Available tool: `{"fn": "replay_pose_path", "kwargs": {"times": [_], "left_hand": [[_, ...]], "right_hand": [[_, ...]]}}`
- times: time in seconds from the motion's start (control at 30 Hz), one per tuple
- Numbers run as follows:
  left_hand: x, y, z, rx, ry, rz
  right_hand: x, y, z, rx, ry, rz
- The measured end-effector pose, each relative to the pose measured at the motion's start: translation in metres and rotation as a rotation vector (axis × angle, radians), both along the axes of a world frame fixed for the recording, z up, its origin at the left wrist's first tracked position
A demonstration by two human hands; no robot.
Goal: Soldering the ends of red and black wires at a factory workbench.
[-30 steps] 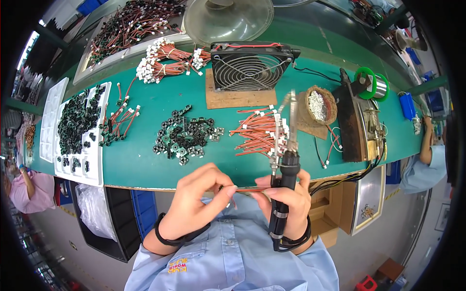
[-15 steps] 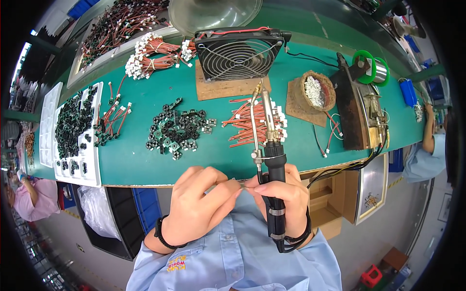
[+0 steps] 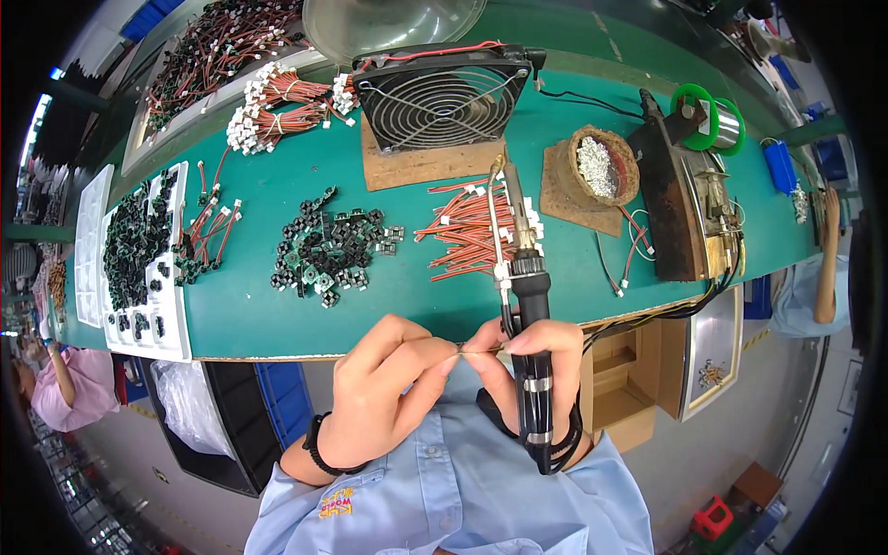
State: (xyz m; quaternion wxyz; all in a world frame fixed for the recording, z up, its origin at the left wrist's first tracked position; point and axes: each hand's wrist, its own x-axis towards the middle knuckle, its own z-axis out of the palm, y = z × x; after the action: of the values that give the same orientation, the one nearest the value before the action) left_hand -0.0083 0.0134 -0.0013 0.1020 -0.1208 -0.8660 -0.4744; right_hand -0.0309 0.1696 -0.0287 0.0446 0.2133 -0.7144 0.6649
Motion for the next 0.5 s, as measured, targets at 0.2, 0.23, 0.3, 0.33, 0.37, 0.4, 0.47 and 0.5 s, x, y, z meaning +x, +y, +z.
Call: {"fn": "replay_pose_path", "kwargs": {"times": [0.2,0.23,0.3,0.33,0.37,0.4,0.47,0.5], "left_hand": [[0.0028,0.0029,-0.0032,0.221,-0.139,0.059],[0.0033,0.0019,-0.0047,0.304,-0.193,0.087],[0.0030,-0.0016,-0.0062,0.412,-0.219,0.064],[0.0029,-0.0034,-0.0067,0.523,-0.245,0.045],[0.0027,-0.0041,-0.0070,0.633,-0.271,0.027],[0.0024,-0.0034,-0.0063,0.632,-0.271,0.026],[0.0022,-0.0015,-0.0025,0.785,-0.354,0.041],[0.0025,-0.0012,-0.0013,0.861,-0.395,0.050]], "right_hand": [[-0.0010,0.0028,-0.0015,-0.147,-0.133,-0.014],[-0.0017,0.0050,-0.0005,-0.177,-0.161,-0.015],[-0.0027,0.0066,0.0012,-0.209,-0.187,-0.020],[-0.0031,0.0065,0.0020,-0.218,-0.192,-0.018],[-0.0035,0.0062,0.0028,-0.226,-0.197,-0.015],[-0.0036,0.0059,0.0034,-0.234,-0.203,-0.011],[-0.0031,0.0054,0.0049,-0.265,-0.211,-0.003],[-0.0027,0.0051,0.0058,-0.295,-0.220,0.005]]}}
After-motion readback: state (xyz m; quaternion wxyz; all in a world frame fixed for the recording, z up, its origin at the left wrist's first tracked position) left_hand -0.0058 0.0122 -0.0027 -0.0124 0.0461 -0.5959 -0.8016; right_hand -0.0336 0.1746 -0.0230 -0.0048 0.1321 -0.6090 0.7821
